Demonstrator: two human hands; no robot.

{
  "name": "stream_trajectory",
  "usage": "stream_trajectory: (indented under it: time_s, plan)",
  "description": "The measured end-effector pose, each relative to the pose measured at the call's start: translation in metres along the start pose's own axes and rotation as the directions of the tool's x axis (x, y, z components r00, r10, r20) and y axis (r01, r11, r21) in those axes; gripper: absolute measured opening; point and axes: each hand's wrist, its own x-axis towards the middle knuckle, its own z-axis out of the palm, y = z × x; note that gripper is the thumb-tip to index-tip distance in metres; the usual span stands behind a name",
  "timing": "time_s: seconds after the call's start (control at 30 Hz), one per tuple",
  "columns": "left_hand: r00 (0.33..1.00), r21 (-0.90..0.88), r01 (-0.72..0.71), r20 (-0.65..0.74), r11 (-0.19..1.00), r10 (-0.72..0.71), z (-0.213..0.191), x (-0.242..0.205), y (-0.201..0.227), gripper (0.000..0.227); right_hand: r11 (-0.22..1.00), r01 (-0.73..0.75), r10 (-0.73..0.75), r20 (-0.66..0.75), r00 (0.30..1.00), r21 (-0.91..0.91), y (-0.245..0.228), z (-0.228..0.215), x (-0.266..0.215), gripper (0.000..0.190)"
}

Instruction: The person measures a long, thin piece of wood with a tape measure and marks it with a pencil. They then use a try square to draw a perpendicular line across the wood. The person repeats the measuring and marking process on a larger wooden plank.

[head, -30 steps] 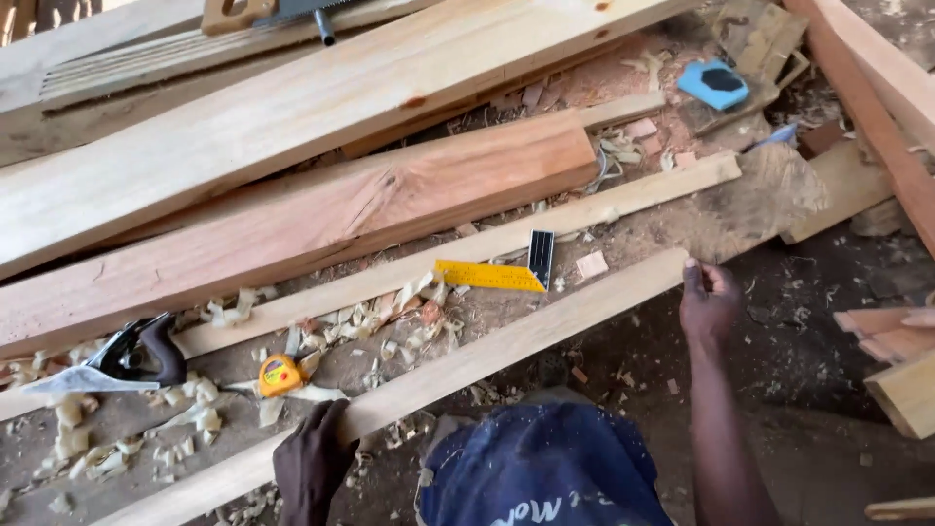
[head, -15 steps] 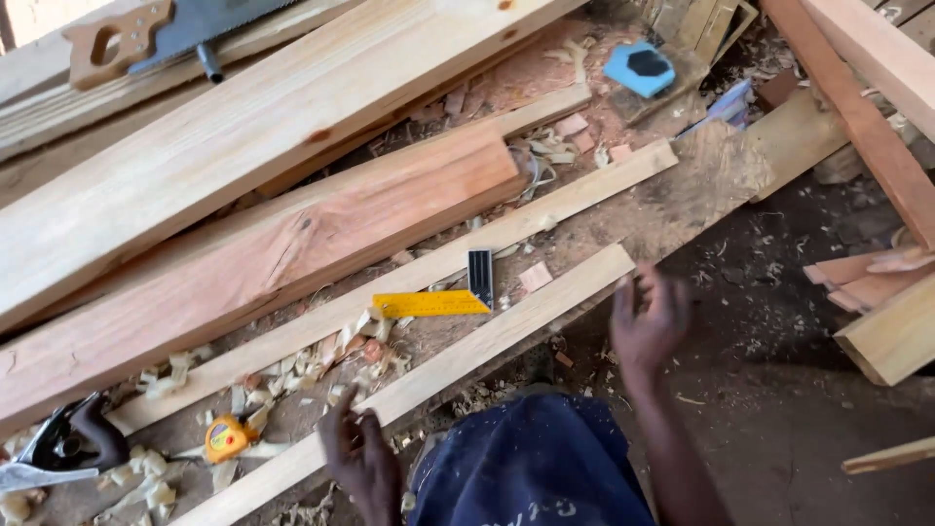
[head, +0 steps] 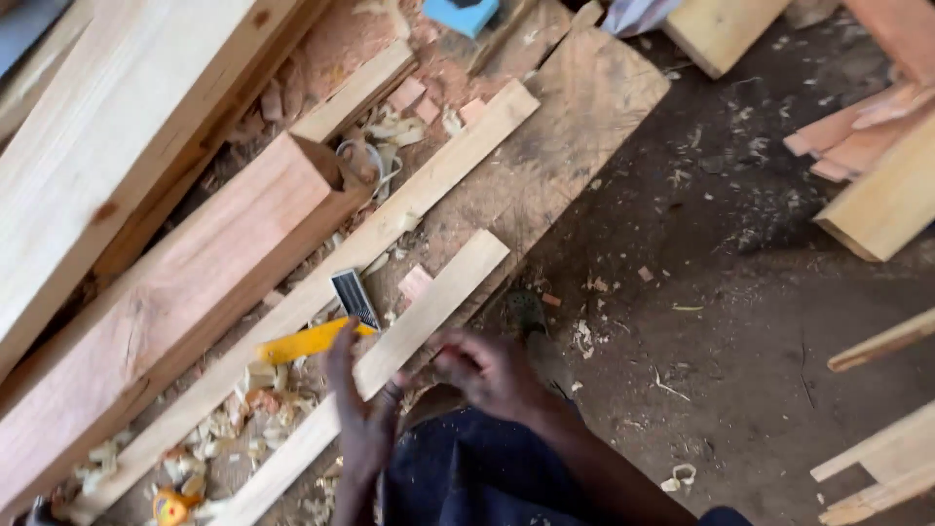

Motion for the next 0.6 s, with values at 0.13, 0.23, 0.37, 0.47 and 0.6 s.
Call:
stream_trajectory:
  time_s: [0.13, 0.23, 0.37, 0.47, 0.6]
  plan:
    - [0.793, 0.467, 0.171, -0.588, 0.868, 0.16, -0.083, -0.022, -0.106, 0.038, 0.982, -0.054, 0.015, -0.21, 0.978, -0.183, 0.035, -0.038, -0.012, 0.04]
    - [0.691, 0.676, 0.398, -0.665, 0.62, 0.282, -0.166, -0.067, -0.169, 0.011, 0.975, -0.093, 0.041, -0.248, 0.968, -0.201, 0.053, -0.049, -0.032, 0.017]
    - [0.615, 0.522, 0.768, -0.763, 0.371, -0.199, -0.283, -0.147, -0.316, 0.033, 0.979, -0.143, 0.09, -0.325, 0.941, -0.142, 0.128, -0.059, -0.061, 0.015]
    - [0.652, 0.493, 0.719, -0.722, 0.49, -0.231, -0.308, -0.15, -0.351, 0.039, 0.926, -0.253, 0.198, -0.21, 0.957, -0.28, 0.067, -0.053, -0.046, 0.017]
    - [0.628, 0.236, 0.725, -0.612, 0.647, -0.48, -0.292, -0.139, -0.287, 0.034, 0.906, -0.166, 0.127, -0.124, 0.984, -0.389, 0.026, -0.031, -0.018, 0.018]
